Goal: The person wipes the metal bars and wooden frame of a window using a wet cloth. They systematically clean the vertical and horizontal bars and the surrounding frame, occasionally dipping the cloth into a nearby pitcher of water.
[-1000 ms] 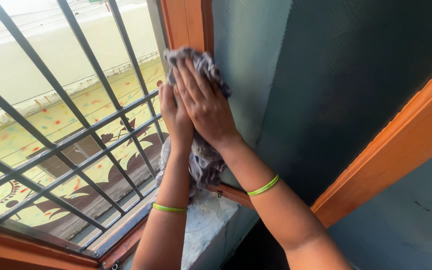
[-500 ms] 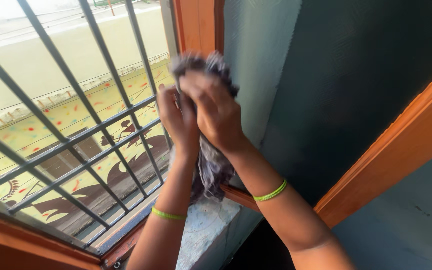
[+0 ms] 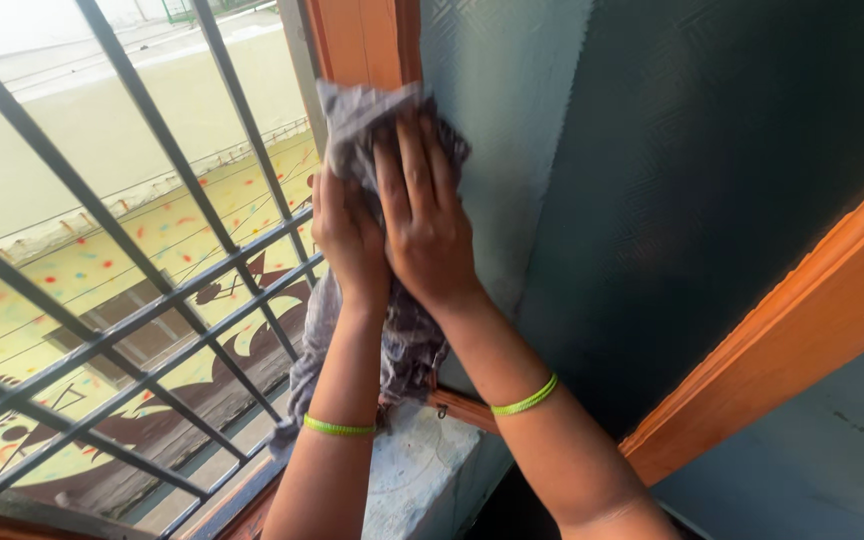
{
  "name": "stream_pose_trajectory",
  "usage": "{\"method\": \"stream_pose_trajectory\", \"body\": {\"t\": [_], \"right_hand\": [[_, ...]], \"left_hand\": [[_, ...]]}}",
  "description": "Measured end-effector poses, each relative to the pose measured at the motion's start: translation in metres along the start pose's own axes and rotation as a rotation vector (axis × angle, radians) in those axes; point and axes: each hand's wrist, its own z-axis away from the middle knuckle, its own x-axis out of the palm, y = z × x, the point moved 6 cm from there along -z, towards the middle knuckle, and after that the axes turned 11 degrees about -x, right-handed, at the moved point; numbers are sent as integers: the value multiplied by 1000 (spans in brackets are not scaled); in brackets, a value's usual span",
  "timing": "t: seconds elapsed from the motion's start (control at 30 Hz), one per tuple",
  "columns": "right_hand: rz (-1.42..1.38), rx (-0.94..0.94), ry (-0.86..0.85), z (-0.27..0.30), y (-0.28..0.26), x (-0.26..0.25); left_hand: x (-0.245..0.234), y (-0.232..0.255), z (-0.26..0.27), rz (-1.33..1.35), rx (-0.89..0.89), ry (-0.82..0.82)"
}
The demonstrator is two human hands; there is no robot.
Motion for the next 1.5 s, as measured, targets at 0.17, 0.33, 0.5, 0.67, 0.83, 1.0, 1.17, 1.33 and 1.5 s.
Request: {"method": "stream_pose_trajectory", "body": {"t": [0.17,0.33,0.5,0.67,0.83,1.0,1.17,1.33,1.5], "right_hand": [[31,-18,-52,30,-12,4],[-57,9,-41,24,-14,-2],[-43,-23,65,-36,3,-10],[49,-83,176,-95,27,-13],[50,-81,150,-91,25,-9],[84,-88,13,-70,16,1],[47,-79,-41,-43,2,3],[-98,-54,21,-17,-10,-3],[-117,33,-25,-19,-11,-39]], "left_hand": [[-7,-14,30,19,-76,-19],[-21,11,28,44,27,-34],[-18,46,-27,54,99,-4],[-9,84,-87,120,297,69],[0,81,-90,17,254,19],[-6,57,-62,-23,193,15],[-6,19,-36,-75,70,-4],[-19,12,-9,-112,32,-19],[-40,39,-14,-151,15,-11]]}}
